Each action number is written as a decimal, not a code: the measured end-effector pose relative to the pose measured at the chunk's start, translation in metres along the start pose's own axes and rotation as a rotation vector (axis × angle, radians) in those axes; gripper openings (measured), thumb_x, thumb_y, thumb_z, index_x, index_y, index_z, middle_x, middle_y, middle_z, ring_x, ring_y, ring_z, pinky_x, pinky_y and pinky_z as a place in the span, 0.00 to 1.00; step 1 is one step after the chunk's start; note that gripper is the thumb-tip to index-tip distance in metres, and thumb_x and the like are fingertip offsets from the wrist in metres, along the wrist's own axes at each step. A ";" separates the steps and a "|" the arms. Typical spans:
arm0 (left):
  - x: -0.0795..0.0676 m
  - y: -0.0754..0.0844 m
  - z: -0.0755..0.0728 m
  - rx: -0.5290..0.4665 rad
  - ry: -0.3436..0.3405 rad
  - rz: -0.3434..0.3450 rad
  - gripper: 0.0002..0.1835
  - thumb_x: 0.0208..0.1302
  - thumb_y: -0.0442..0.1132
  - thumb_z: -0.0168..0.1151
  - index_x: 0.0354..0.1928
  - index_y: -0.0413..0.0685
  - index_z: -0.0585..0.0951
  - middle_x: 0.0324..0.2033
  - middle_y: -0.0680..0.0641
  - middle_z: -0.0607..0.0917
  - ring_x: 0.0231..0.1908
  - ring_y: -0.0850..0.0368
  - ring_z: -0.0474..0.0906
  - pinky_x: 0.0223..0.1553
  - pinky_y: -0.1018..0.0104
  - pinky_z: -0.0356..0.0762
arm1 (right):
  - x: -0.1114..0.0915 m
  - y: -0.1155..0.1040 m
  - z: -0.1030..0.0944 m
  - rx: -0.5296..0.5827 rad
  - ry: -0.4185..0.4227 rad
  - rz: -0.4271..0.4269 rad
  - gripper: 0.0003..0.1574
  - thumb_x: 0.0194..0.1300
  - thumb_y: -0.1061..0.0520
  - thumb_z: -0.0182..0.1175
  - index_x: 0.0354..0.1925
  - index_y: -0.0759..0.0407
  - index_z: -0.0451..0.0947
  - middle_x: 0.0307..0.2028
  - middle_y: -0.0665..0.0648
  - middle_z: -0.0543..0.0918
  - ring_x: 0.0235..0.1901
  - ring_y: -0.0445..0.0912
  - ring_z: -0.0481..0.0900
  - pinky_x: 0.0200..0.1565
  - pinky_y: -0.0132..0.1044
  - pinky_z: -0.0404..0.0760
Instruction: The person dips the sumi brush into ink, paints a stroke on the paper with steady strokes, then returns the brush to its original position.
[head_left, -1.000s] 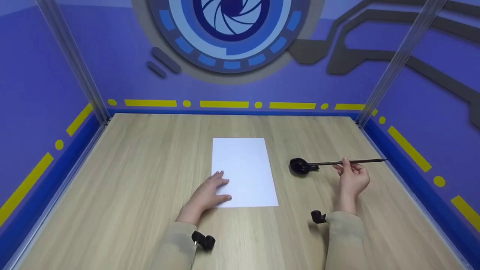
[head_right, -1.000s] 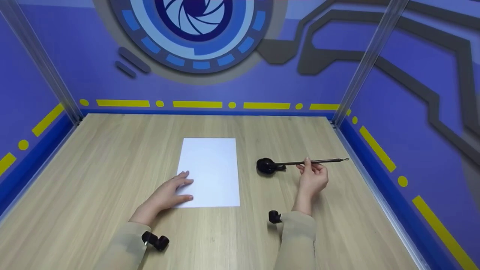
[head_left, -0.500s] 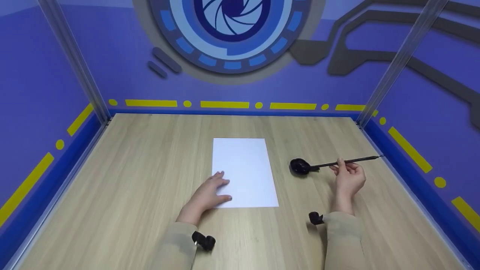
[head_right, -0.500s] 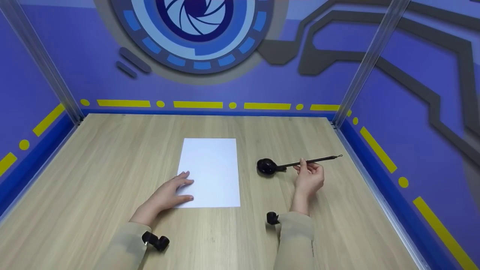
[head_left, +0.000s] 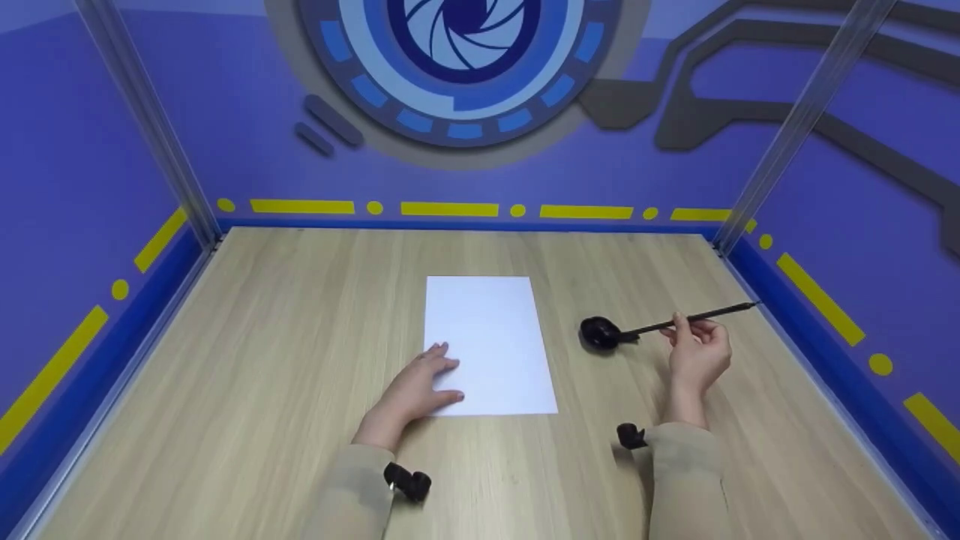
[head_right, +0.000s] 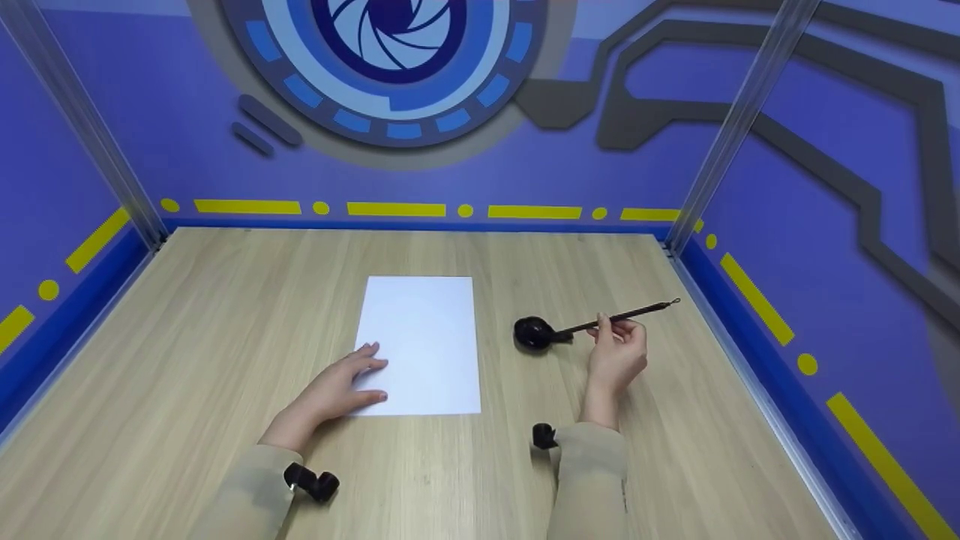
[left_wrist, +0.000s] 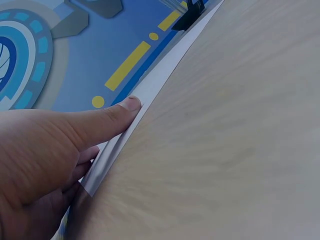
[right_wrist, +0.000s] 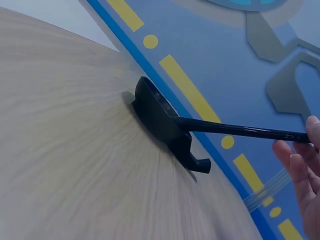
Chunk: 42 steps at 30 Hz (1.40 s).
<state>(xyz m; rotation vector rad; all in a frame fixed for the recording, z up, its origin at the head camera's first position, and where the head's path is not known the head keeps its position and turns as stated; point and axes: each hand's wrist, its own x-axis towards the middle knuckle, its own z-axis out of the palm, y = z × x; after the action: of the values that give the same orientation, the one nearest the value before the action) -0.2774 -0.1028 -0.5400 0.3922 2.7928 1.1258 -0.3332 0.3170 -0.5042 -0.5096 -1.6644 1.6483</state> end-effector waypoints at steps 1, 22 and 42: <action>0.000 0.000 0.000 -0.001 -0.001 -0.001 0.32 0.64 0.47 0.73 0.68 0.43 0.77 0.79 0.42 0.63 0.81 0.43 0.54 0.81 0.44 0.55 | 0.000 -0.001 0.000 0.000 0.001 -0.008 0.11 0.65 0.59 0.70 0.37 0.59 0.75 0.23 0.37 0.83 0.18 0.33 0.85 0.26 0.23 0.85; -0.002 0.000 -0.002 -0.009 0.004 0.017 0.31 0.65 0.46 0.72 0.68 0.43 0.77 0.79 0.42 0.62 0.81 0.42 0.54 0.80 0.42 0.56 | -0.009 -0.027 0.007 0.005 -0.018 -0.257 0.14 0.63 0.65 0.71 0.39 0.75 0.77 0.25 0.38 0.82 0.20 0.32 0.84 0.28 0.20 0.84; -0.001 0.000 -0.001 -0.001 -0.003 0.020 0.32 0.65 0.46 0.72 0.68 0.42 0.77 0.79 0.41 0.62 0.81 0.42 0.53 0.80 0.43 0.55 | -0.016 -0.038 0.003 -0.175 -0.017 -0.371 0.15 0.66 0.59 0.70 0.41 0.71 0.79 0.30 0.34 0.80 0.25 0.25 0.82 0.34 0.16 0.80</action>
<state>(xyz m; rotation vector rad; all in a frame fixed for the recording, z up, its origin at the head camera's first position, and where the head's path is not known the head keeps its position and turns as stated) -0.2766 -0.1038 -0.5396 0.4226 2.7922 1.1292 -0.3172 0.2997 -0.4702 -0.2487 -1.8001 1.2491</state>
